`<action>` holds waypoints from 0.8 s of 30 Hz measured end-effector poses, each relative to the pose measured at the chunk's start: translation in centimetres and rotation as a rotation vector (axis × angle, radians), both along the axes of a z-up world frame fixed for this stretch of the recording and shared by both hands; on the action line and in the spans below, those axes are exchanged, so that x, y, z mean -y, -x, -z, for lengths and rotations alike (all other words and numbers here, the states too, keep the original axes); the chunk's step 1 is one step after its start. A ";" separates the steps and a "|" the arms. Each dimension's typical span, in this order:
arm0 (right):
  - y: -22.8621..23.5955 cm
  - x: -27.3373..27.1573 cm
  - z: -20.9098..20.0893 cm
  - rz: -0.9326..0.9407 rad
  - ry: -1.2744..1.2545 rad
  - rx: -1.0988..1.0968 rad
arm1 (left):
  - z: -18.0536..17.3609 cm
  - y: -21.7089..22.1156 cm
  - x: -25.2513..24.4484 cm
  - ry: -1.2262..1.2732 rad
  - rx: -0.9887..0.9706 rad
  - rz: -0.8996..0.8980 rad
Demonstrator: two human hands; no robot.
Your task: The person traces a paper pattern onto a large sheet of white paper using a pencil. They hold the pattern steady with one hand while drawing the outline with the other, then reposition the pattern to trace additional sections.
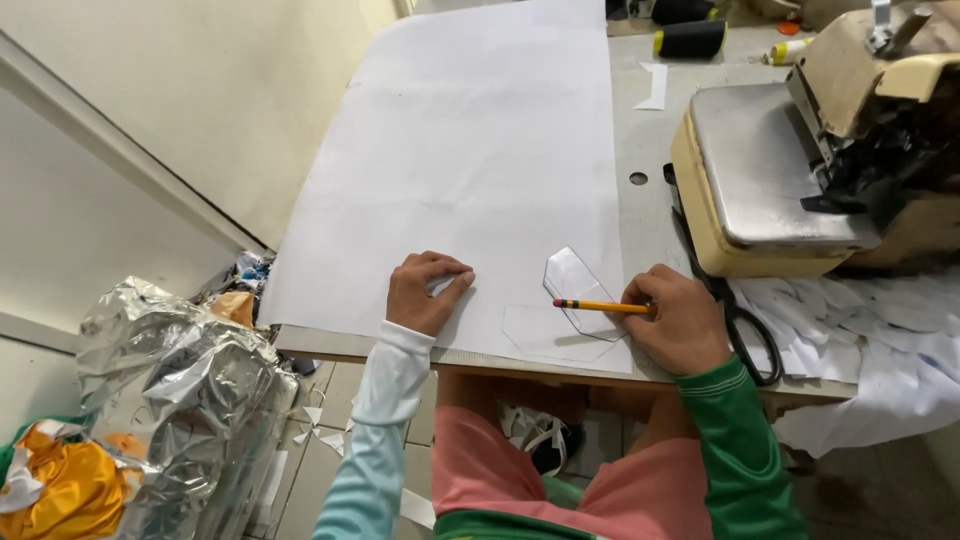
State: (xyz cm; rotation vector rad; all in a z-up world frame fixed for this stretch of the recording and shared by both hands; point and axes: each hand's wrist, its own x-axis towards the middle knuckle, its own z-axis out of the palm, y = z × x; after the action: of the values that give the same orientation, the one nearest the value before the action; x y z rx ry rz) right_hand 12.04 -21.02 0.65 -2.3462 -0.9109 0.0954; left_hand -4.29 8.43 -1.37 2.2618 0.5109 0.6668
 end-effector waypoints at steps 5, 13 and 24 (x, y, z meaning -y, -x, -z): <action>-0.1 -0.3 -0.1 -0.051 0.024 0.088 | -2.6 -1.7 3.2 -0.368 -0.079 0.113; 3.5 -0.4 -0.4 0.039 -0.011 0.317 | -0.5 -8.5 4.0 -0.596 -0.043 0.527; 1.0 1.9 0.5 -0.100 -0.125 0.458 | 1.2 -13.0 -0.8 -0.487 0.040 1.007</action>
State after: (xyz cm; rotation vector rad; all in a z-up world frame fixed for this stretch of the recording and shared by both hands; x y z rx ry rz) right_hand 11.01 -22.90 0.11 -2.2418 -1.2109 -0.4640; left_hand 8.68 9.24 -2.62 2.5195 -0.8743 0.3051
